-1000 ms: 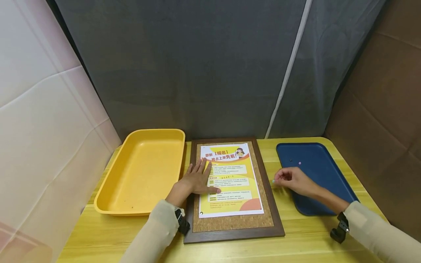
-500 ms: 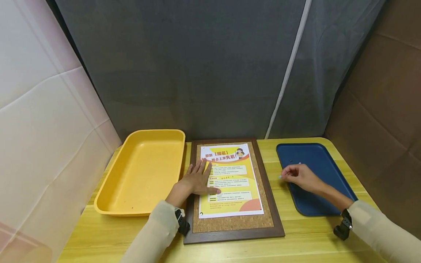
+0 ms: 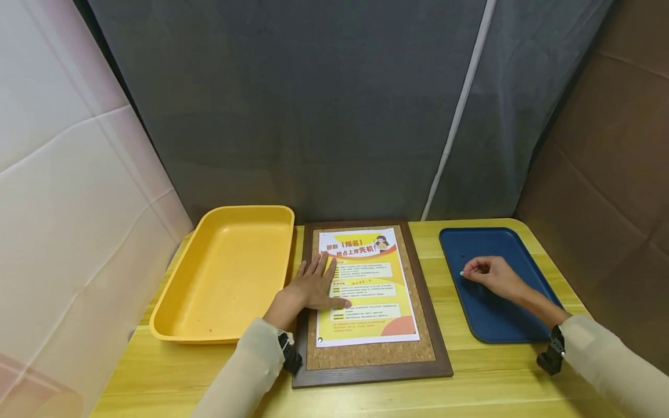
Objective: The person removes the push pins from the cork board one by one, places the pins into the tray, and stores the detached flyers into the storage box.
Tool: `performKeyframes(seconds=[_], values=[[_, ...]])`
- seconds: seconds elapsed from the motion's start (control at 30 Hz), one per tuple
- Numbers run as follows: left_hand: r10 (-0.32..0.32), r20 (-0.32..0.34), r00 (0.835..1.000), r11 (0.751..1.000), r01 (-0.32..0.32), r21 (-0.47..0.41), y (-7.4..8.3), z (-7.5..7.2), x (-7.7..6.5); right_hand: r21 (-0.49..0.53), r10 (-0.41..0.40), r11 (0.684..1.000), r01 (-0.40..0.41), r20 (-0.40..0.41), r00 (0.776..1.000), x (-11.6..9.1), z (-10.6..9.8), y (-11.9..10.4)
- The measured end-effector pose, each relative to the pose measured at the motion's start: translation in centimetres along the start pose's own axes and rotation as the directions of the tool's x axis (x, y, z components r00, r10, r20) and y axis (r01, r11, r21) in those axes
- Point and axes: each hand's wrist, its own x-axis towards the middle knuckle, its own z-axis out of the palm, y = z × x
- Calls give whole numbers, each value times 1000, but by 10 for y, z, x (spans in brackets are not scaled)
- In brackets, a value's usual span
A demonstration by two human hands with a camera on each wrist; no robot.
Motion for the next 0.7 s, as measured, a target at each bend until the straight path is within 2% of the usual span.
performKeyframes(seconds=[0.4,0.7], values=[[-5,4,1000,1000,5,-5,0,0,0,-81,47,995,-52,-54,997,5,-9,19],[-3,3,1000,1000,3,0,0,1,0,-144,74,986,-85,-83,994,9,-12,26]])
